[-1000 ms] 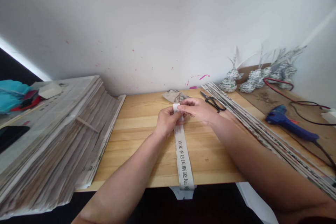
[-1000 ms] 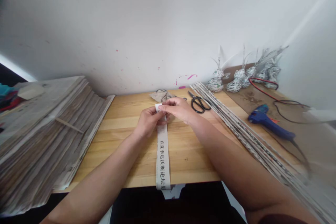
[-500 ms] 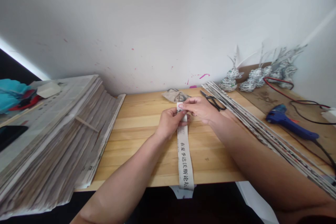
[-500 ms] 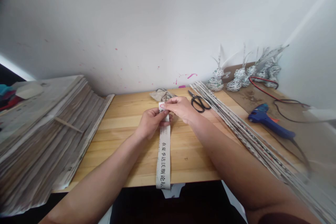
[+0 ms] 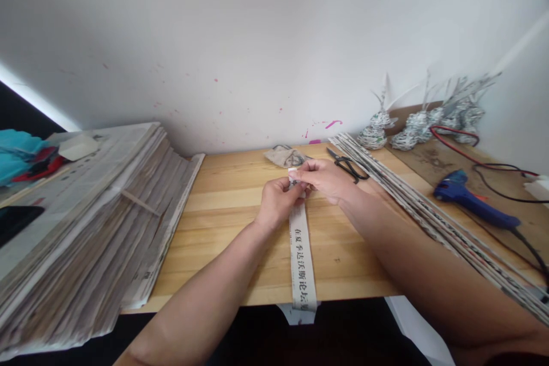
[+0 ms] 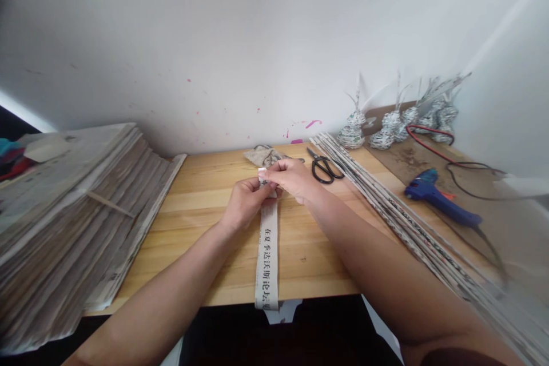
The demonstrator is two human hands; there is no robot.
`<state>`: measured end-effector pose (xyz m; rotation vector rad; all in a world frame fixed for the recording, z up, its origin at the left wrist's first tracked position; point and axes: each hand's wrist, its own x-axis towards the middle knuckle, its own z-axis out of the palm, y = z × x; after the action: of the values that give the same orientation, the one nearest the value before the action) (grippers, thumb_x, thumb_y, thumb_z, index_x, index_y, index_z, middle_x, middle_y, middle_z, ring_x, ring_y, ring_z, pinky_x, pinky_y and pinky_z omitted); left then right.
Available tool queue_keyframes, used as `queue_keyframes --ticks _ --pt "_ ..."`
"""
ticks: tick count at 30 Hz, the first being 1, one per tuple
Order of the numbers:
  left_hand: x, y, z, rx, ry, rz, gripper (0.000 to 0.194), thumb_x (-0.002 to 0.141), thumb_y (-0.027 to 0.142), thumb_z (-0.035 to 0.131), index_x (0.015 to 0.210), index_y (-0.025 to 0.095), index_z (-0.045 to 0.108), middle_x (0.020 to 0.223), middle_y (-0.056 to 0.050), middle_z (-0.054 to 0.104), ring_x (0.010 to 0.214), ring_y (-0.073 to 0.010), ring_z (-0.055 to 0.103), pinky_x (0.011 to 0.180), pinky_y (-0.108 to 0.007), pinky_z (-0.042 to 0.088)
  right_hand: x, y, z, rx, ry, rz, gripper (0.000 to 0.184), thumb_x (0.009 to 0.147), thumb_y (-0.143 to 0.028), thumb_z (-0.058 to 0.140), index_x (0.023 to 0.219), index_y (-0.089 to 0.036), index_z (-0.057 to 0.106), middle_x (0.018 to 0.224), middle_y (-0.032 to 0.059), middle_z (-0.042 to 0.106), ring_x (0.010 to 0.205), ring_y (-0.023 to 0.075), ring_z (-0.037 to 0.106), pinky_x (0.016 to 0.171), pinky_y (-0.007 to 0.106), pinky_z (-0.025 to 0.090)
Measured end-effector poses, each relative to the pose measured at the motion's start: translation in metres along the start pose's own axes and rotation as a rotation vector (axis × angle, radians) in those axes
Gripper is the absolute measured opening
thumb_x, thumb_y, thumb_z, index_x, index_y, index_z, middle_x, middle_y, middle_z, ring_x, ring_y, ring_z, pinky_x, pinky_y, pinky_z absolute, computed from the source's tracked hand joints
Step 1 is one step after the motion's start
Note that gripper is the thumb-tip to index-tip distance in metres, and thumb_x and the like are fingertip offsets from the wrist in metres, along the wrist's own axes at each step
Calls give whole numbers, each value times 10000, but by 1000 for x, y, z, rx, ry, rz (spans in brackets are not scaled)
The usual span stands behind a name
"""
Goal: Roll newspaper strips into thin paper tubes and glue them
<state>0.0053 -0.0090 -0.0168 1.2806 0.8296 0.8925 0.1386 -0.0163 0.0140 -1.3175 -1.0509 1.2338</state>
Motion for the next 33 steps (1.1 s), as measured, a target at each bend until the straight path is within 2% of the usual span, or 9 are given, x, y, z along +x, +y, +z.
queue_keyframes --ticks 3,7,9,12,18,22,26,33 --pt "-1 4 0 -88 -35 -42 331 721 430 753 772 106 706 762 -76 693 695 -146 624 631 -263 541 0 0 -3 -29 -14 -8 390 615 -429 835 618 -180 534 490 -45 546 413 79 481 397 218 390" --pt "-1 7 0 -169 -40 -110 336 683 399 791 820 102 715 772 -83 705 721 -158 645 584 -237 539 0 -2 -11 -67 -176 -62 293 700 -419 782 714 -164 638 556 -19 604 447 85 511 430 221 415" --pt "-1 8 0 -187 -40 -123 335 676 382 803 830 98 716 775 -83 710 722 -151 650 599 -230 543 1 -3 -14 -90 -198 -71 242 715 -373 771 767 -154 682 569 -8 619 464 98 532 445 230 435" --pt "-2 7 -1 -204 -71 -153 328 685 376 806 833 100 712 757 -80 712 712 -142 657 642 -239 552 0 -4 -13 -81 -154 -30 194 722 -328 759 757 -154 681 535 -9 608 430 112 531 420 247 437" --pt "-4 8 0 -188 -94 -193 298 680 328 817 860 114 714 740 -66 706 686 -140 664 634 -248 547 -1 -4 -9 -9 -86 41 204 713 -312 776 697 -157 643 498 -19 579 378 87 483 356 223 365" --pt "-5 10 2 -144 -67 -164 296 714 364 784 841 105 716 737 -83 708 684 -146 661 626 -252 543 0 -2 -6 37 -45 49 243 668 -294 813 653 -157 611 516 -18 577 418 78 486 375 209 368" --pt "-5 11 2 -143 -59 -168 267 750 354 744 841 104 722 766 -93 721 701 -154 672 630 -256 546 0 0 -5 63 -55 43 329 629 -356 841 634 -176 565 500 -26 569 396 83 474 357 215 353" --pt "-4 10 0 -197 -86 -211 299 736 342 767 892 91 723 758 -99 722 700 -170 680 627 -266 557 2 0 -17 -65 -281 -40 254 740 -397 757 792 -155 697 565 -5 621 426 91 522 405 226 400"
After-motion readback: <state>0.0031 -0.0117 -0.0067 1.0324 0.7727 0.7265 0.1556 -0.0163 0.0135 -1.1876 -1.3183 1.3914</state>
